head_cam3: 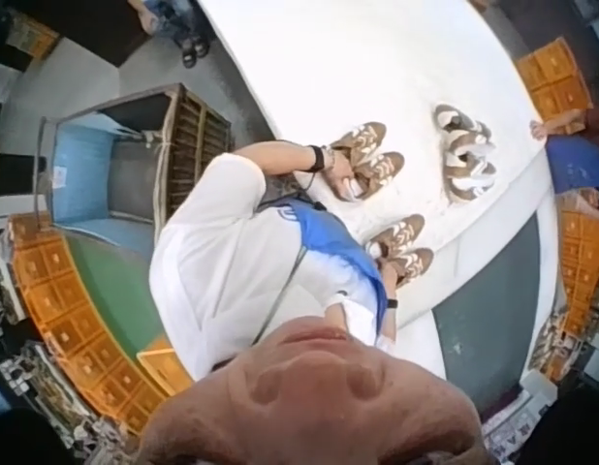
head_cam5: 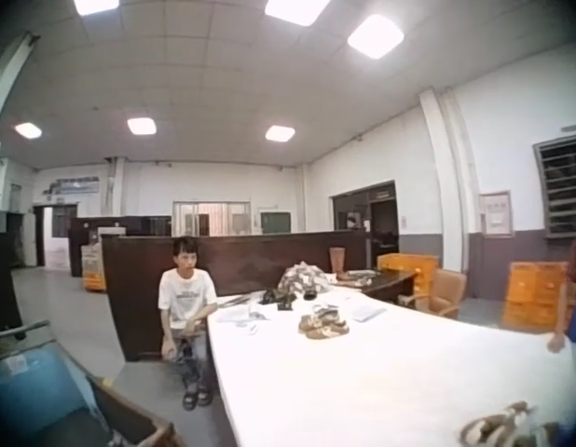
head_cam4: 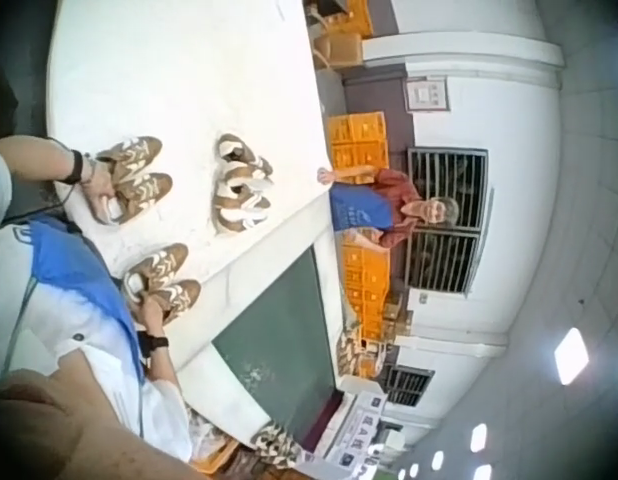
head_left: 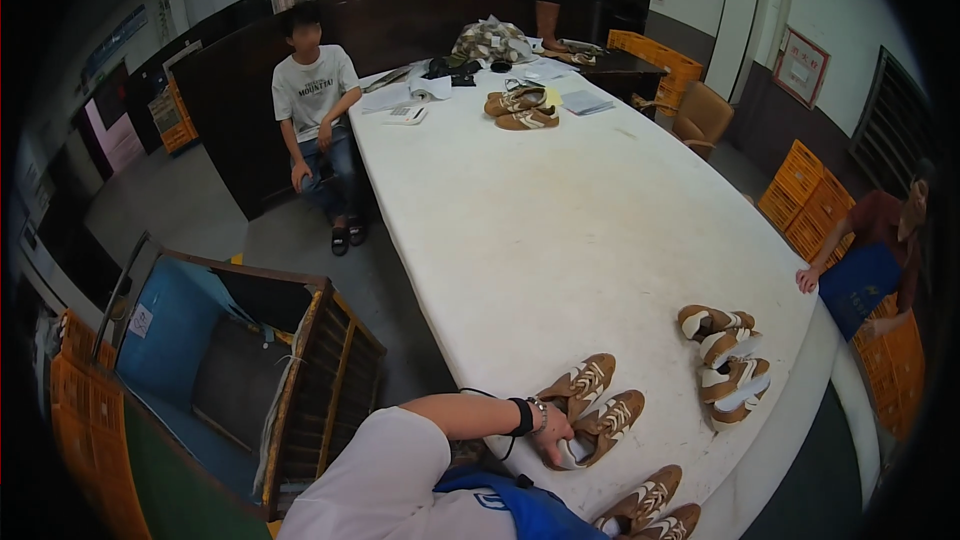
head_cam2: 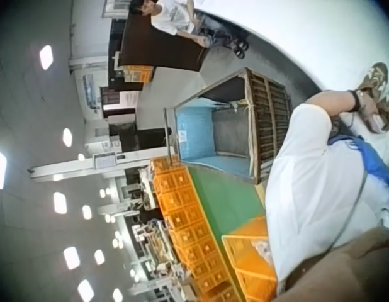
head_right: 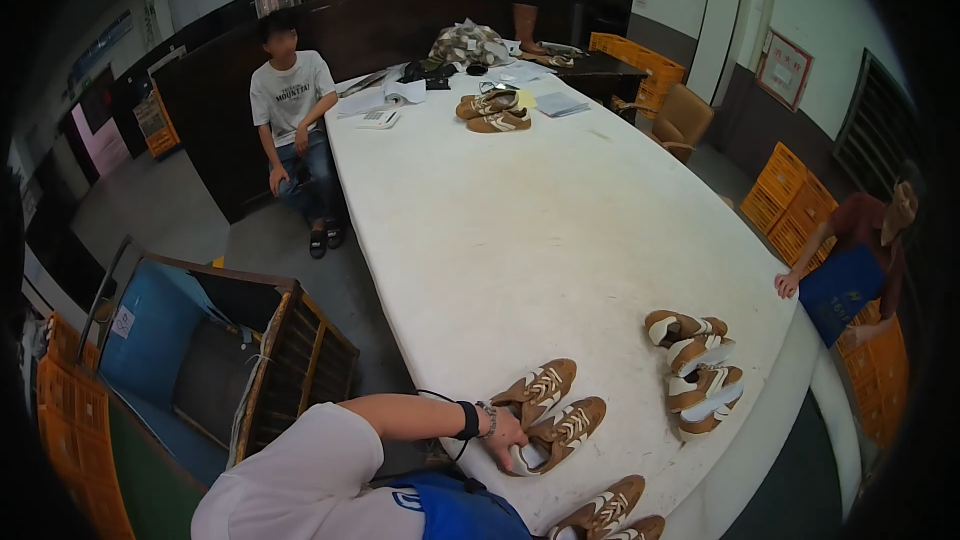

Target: Gathering multiple pairs of manufactured shoes from a table and placing them into a large plastic bag.

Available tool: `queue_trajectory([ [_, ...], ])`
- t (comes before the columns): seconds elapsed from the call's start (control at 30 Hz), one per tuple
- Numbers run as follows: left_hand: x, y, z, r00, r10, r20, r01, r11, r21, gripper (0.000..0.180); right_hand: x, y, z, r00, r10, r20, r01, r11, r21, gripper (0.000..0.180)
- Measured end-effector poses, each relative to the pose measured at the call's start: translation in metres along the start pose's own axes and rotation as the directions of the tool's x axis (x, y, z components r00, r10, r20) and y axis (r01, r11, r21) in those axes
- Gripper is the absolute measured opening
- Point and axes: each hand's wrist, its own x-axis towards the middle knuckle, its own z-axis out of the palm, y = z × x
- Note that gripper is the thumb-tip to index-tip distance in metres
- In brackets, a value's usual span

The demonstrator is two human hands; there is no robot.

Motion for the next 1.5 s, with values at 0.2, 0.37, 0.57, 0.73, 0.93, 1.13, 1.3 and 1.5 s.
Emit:
queue_trajectory([
  [0.2, 0.0, -0.002, -0.002, 1.0, -0.008, 0.028, 0.009, 1.0, -0.024, 0.069, 0.004, -0.003, -0.004, 0.999, 0.045, 0.011, -0.044, 0.997, -0.069, 0.037],
  [0.37, 0.02, 0.013, -0.013, 0.997, 0.076, 0.019, -0.077, 0.996, 0.036, 0.07, -0.01, 0.017, 0.005, 0.975, 0.2, -0.1, -0.208, 0.975, -0.077, 0.041],
  [0.57, -0.001, -0.005, -0.008, 0.999, -0.03, 0.044, 0.025, 0.994, 0.104, 0.073, 0.028, -0.059, -0.071, 0.932, 0.199, -0.303, -0.169, 0.978, 0.124, 0.047],
  [0.73, 0.009, 0.02, -0.014, 0.988, 0.064, 0.142, -0.086, 0.985, 0.152, 0.067, 0.018, -0.068, -0.048, 0.978, 0.133, -0.159, -0.133, 0.991, 0.011, 0.044],
  [0.93, 0.017, 0.019, -0.009, 0.979, 0.122, 0.163, -0.146, 0.978, 0.147, 0.067, 0.026, -0.055, 0.003, 0.991, 0.131, -0.02, -0.131, 0.991, -0.039, 0.029],
  [1.13, 0.017, 0.021, -0.005, 0.967, 0.194, 0.165, -0.217, 0.967, 0.137, 0.066, 0.032, -0.062, 0.0, 0.991, 0.135, -0.006, -0.135, 0.989, -0.052, 0.025],
  [1.3, 0.026, 0.027, -0.005, 0.962, 0.232, 0.141, -0.249, 0.962, 0.115, 0.061, 0.033, -0.052, 0.0, 0.987, 0.153, 0.044, -0.147, 0.983, -0.112, 0.033],
  [1.5, 0.021, 0.041, -0.054, 0.94, 0.168, 0.297, -0.219, 0.965, 0.146, 0.064, 0.027, -0.051, -0.056, 0.965, 0.151, 0.214, -0.14, 0.988, -0.064, 0.05],
])
